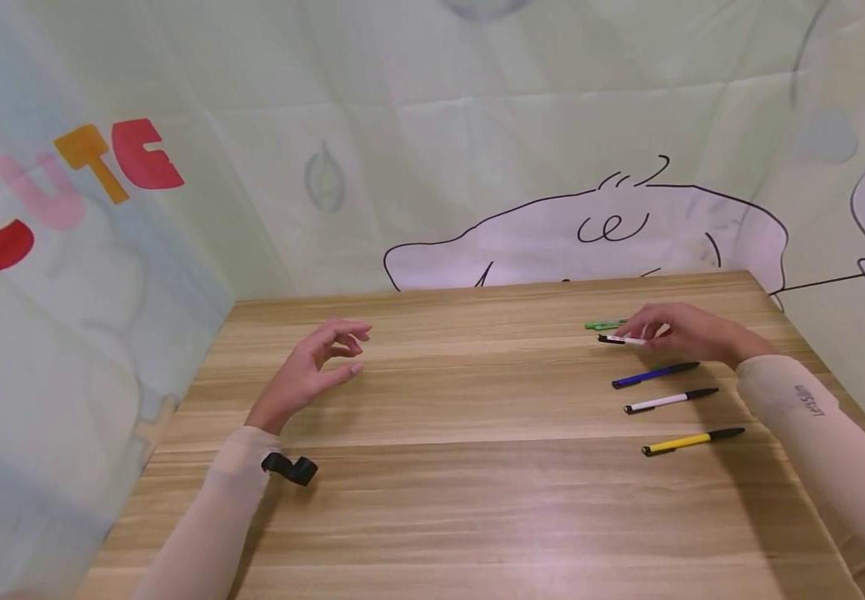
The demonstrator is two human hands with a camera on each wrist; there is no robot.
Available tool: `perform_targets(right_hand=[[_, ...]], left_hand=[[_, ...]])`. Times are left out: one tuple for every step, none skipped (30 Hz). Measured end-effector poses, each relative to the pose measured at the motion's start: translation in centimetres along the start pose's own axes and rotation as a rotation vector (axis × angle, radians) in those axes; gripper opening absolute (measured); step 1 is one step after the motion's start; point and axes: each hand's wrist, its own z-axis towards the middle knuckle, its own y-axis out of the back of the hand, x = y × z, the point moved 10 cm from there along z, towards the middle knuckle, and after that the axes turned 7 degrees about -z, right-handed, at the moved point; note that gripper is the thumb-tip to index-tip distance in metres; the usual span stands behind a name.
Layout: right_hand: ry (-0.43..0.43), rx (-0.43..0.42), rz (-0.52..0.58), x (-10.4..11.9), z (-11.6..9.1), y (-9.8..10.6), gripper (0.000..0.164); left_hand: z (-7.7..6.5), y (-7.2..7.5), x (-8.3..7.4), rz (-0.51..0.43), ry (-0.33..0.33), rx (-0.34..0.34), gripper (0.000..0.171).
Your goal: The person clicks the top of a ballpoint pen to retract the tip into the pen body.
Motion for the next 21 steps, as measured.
perform_targets(right_hand=[[0.004,0.007,0.002,0.0,0.0,-0.1,0.037],[0.009,0.015,0.002,-0.1,0.1,-0.3,0.037],[0.013,0.021,0.004,-0.1,0.1,-0.4,0.036],[0.016,0.027,0.008,-0.1,0.1,-0.5,0.036],[0.020,0.032,0.008,-0.1,0.1,-0.5,0.035],[0.023,0.037,0.008,-0.1,0.1,-0.6,0.034],[0.029,0.042,0.008,-0.1,0.1,-0.6,0.034],[0.030,0.048,0.009,-0.1,0.1,-0.7,0.033],[0.034,0.055,0.007,-0.1,0.2,-0.8,0.032],[0.037,0.059,0.000,-0.1,0.2,-0.8,0.032],[0.044,0.064,-0.007,-0.1,0.2,-0.9,0.032],[0.040,0.070,-0.011,-0.2,0.2,-1.0,0.032],[0.043,0.074,-0.012,-0.3,0.3,-1.1,0.032],[0.039,0.076,-0.016,-0.4,0.3,-1.1,0.032],[0.038,0.077,-0.019,-0.4,0.3,-1.2,0.032],[0.036,0.076,-0.019,-0.5,0.3,-1.2,0.032],[0.031,0.076,-0.014,-0.6,0.3,-1.2,0.031],[0.024,0.076,-0.011,-0.7,0.2,-1.2,0.031],[0.025,0.073,-0.009,-0.7,0.2,-1.2,0.031],[0.017,0.073,-0.009,-0.8,0.2,-1.2,0.031],[0.011,0.074,-0.010,-0.9,0.2,-1.2,0.031]], left_hand=[[0.0,0.0,0.0,0.001,0.002,0.000,0.050],[0.0,0.0,0.0,0.001,0.003,-0.002,0.050],[0.0,0.0,0.0,0.001,0.002,-0.002,0.050],[0.0,0.0,0.0,0.002,0.005,-0.003,0.050],[0.0,0.0,0.0,0.004,0.007,-0.005,0.050],[-0.1,0.1,0.0,0.006,0.010,-0.006,0.050],[-0.1,0.1,0.0,0.006,0.009,-0.006,0.050],[-0.1,0.1,0.0,0.005,0.009,-0.006,0.050],[-0.1,0.1,0.0,0.005,0.010,-0.006,0.050],[-0.1,0.1,0.0,0.005,0.010,-0.005,0.050],[-0.1,0.1,0.1,0.005,0.010,-0.005,0.050],[-0.1,0.1,0.1,0.003,0.010,-0.004,0.050],[-0.1,0.1,0.2,0.003,0.011,-0.003,0.050],[-0.1,0.0,0.2,0.004,0.011,-0.003,0.050],[-0.1,0.0,0.2,0.006,0.012,-0.003,0.050],[-0.1,0.0,0.2,0.005,0.011,-0.002,0.050],[-0.1,0.0,0.2,0.006,0.012,-0.002,0.050],[-0.1,0.0,0.2,0.005,0.013,-0.003,0.050],[-0.1,0.0,0.1,0.007,0.014,-0.003,0.049],[-0.1,0.0,0.1,0.007,0.015,-0.003,0.049],[-0.1,0.0,0.1,0.008,0.015,-0.004,0.049]])
